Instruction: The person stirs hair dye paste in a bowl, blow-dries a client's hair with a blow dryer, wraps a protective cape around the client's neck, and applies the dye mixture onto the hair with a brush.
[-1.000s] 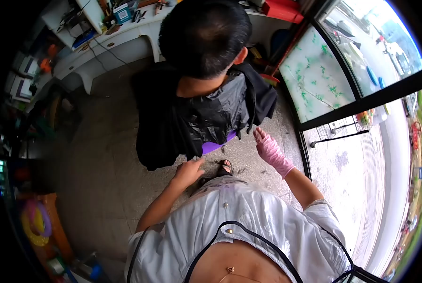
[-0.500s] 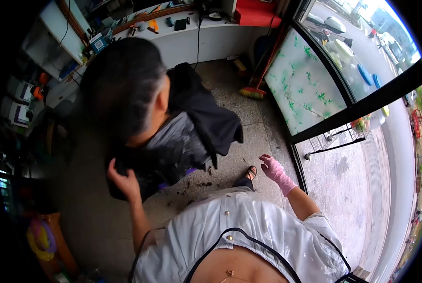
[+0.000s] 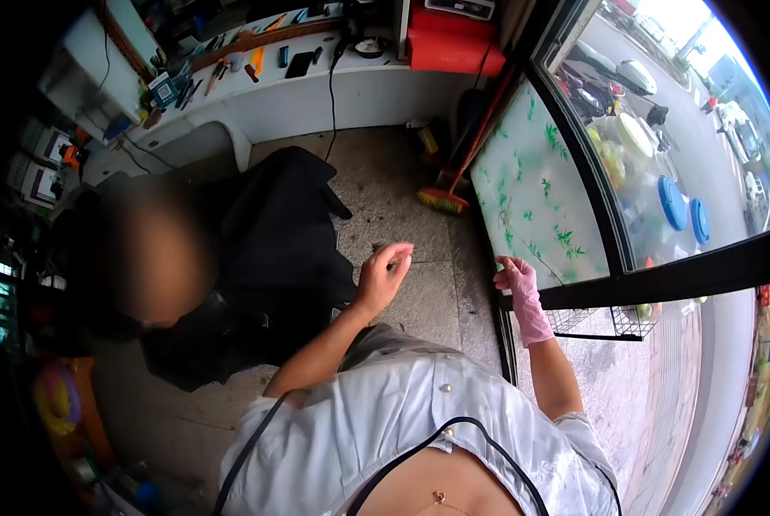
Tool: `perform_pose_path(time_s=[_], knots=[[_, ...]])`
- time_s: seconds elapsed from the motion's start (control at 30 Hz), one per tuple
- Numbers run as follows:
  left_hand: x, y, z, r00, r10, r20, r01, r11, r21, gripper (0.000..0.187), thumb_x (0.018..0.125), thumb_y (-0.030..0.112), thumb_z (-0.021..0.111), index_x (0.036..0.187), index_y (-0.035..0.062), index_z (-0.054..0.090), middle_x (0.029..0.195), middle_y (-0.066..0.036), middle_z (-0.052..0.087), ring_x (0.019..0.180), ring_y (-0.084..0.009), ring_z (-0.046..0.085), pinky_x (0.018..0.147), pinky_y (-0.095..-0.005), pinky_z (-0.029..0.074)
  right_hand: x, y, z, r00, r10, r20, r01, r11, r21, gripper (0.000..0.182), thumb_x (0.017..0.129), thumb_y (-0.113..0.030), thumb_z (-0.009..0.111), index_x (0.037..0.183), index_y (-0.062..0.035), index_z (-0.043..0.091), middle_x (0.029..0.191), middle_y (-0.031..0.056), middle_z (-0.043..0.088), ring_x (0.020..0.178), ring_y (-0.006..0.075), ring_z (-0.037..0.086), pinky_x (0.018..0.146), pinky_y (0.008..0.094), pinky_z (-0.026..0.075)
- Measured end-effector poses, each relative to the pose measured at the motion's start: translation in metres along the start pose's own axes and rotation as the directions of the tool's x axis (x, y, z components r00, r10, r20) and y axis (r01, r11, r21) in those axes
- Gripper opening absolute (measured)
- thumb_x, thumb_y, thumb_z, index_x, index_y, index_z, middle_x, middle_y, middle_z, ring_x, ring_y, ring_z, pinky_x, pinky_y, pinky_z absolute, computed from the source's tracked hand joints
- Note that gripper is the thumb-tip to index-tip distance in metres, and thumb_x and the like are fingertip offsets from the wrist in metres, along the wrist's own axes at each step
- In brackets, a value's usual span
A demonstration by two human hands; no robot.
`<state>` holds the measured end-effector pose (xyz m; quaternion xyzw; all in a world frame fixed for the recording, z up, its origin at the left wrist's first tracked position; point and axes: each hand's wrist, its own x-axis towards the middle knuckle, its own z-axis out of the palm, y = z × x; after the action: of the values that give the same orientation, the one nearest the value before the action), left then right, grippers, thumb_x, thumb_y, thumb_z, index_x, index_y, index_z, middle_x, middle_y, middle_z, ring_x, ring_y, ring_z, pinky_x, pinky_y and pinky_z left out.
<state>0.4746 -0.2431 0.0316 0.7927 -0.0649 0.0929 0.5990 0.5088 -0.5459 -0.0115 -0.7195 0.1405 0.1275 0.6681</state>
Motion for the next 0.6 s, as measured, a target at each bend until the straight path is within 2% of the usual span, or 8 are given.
perform_pose_path(time_s=[0.03,0.1,0.13,0.2,0.27,0.37,0.43,0.6], knots=[[0.023,-0.019,0.016,0.994,-0.104,0.020,0.106,0.985,-0.133,0.017,0.087,0.007,0.054,0.101,-0.0011,0.058,0.093,-0.008,0.062,0.087,-0.0142,0.059,0.078,-0.0266,0.047,0.006,-0.006,-0.003,0.999,-0.016,0.035,0.016,1.000,-0.008,0.034,0.088,-0.036,0.054,0.093,-0.0027,0.061,0.060,0.0029,0.058,0.049,0.0097,0.053,0.048,0.0202,0.042],[0.072,-0.060,0.034,0.984,-0.170,0.053,0.177,0.897,-0.405,0.019,0.091,0.013,0.050,0.102,-0.0004,0.057,0.090,-0.005,0.062,0.084,-0.0108,0.058,0.078,-0.0239,0.046,0.005,-0.020,-0.002,0.997,0.032,0.064,-0.032,0.999,-0.016,0.040,0.087,-0.041,0.054,0.090,-0.0027,0.061,0.058,0.0034,0.058,0.048,0.0092,0.052,0.046,0.0206,0.041],[0.095,-0.071,0.038,0.974,-0.220,0.049,0.217,0.857,-0.468,0.021,0.092,0.017,0.049,0.102,0.0012,0.057,0.089,-0.003,0.061,0.082,-0.0099,0.058,0.076,-0.0224,0.046,0.011,-0.020,-0.007,0.996,0.043,0.076,-0.042,0.999,-0.021,0.043,0.087,-0.045,0.053,0.090,-0.0025,0.061,0.058,0.0040,0.058,0.048,0.0096,0.053,0.044,0.0209,0.041],[0.146,-0.094,0.034,0.924,-0.379,0.051,0.356,0.802,-0.480,0.022,0.092,0.022,0.049,0.101,0.0049,0.059,0.088,-0.002,0.062,0.079,-0.0085,0.059,0.070,-0.0202,0.045,0.022,-0.015,-0.024,0.997,0.052,0.058,-0.049,0.998,-0.045,0.043,0.087,-0.044,0.053,0.093,-0.0024,0.062,0.063,0.0041,0.060,0.052,0.0099,0.055,0.050,0.0209,0.043],[0.202,-0.120,0.025,0.878,-0.479,-0.005,0.405,0.747,-0.527,0.023,0.091,0.026,0.050,0.101,0.0067,0.059,0.089,-0.003,0.063,0.079,-0.0101,0.060,0.069,-0.0227,0.047,0.042,-0.013,-0.044,0.996,0.092,-0.002,-0.092,0.995,-0.037,0.042,0.087,-0.042,0.053,0.095,-0.0023,0.062,0.065,0.0041,0.062,0.054,0.0099,0.057,0.053,0.0210,0.045],[0.301,-0.166,0.003,0.860,-0.491,-0.137,0.371,0.788,-0.492,0.022,0.090,0.026,0.052,0.101,0.0087,0.059,0.089,-0.002,0.063,0.077,-0.0095,0.059,0.067,-0.0230,0.046,0.087,-0.016,-0.071,0.982,0.161,-0.099,-0.163,0.987,-0.012,0.032,0.088,-0.033,0.054,0.096,-0.0029,0.062,0.069,0.0052,0.063,0.057,0.0106,0.058,0.057,0.0225,0.046],[0.372,-0.200,-0.009,0.885,-0.383,-0.266,0.262,0.880,-0.396,0.022,0.090,0.026,0.051,0.100,0.0086,0.059,0.088,-0.002,0.063,0.074,-0.0095,0.058,0.066,-0.0241,0.046,0.120,-0.025,-0.078,0.976,0.168,-0.135,-0.176,0.983,-0.047,0.032,0.089,-0.033,0.053,0.097,-0.0035,0.062,0.070,0.0053,0.063,0.058,0.0112,0.059,0.058,0.0229,0.046],[0.532,-0.262,-0.036,0.764,-0.539,-0.354,0.360,0.812,-0.460,0.024,0.089,0.027,0.053,0.101,0.0071,0.058,0.086,-0.004,0.064,0.074,-0.0114,0.059,0.068,-0.0273,0.046,0.212,-0.072,-0.059,0.964,0.252,-0.082,-0.259,0.962,-0.084,0.034,0.088,-0.034,0.054,0.100,-0.0031,0.060,0.073,0.0049,0.064,0.063,0.0111,0.060,0.060,0.0226,0.046]])
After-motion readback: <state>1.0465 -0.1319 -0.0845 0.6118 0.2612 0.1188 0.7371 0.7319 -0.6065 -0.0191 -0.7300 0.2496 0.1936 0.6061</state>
